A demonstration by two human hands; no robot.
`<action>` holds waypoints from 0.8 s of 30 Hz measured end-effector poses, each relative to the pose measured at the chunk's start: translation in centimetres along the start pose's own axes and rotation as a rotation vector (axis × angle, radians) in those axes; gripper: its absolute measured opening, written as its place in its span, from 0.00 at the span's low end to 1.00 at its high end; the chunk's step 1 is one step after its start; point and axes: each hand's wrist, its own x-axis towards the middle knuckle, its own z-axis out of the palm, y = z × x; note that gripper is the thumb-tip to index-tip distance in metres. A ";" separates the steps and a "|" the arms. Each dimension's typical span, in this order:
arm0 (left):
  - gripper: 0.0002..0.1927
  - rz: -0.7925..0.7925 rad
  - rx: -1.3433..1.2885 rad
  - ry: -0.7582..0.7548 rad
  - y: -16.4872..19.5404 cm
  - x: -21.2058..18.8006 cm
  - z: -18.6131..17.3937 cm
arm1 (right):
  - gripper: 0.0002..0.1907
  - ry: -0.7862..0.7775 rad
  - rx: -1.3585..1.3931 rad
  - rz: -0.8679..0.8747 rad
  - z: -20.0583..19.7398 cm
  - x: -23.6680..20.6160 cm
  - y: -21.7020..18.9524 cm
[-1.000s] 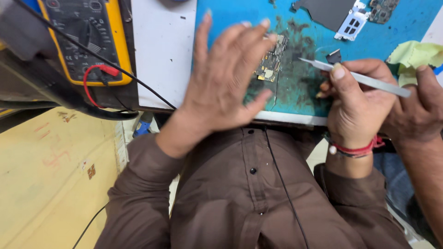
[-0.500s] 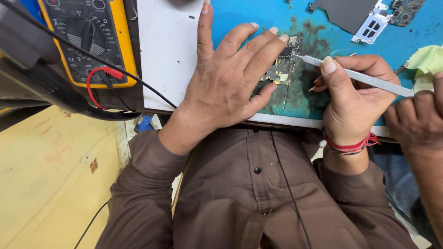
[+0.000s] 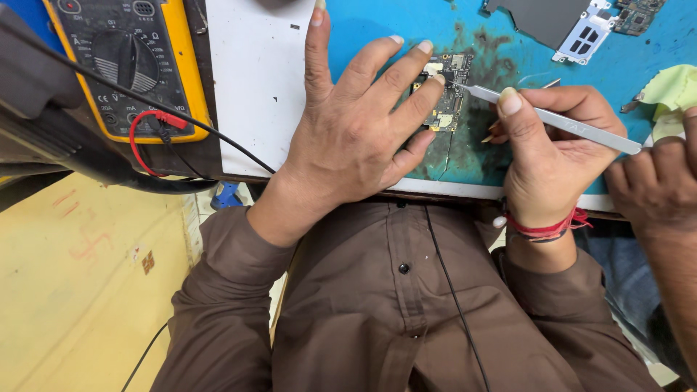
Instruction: The person uses a soldering iron and tweezers to remove and reattach small components on a circuit board. They also use a hot air gun to heat specific areas of the board while manipulating components with tweezers.
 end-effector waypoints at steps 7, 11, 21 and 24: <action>0.19 0.007 0.031 -0.003 0.0 -0.1 0.1 | 0.09 -0.025 -0.063 -0.038 -0.1 -0.1 0.2; 0.19 0.008 0.029 -0.004 0.0 -0.2 0.2 | 0.09 -0.032 -0.077 -0.052 -0.1 -0.1 0.2; 0.18 0.014 0.032 0.002 -0.1 -0.2 0.5 | 0.09 -0.011 -0.071 -0.085 -0.3 -0.4 0.4; 0.18 0.011 0.028 -0.003 -0.1 -0.2 0.4 | 0.10 -0.009 -0.098 -0.094 -0.3 -0.5 0.6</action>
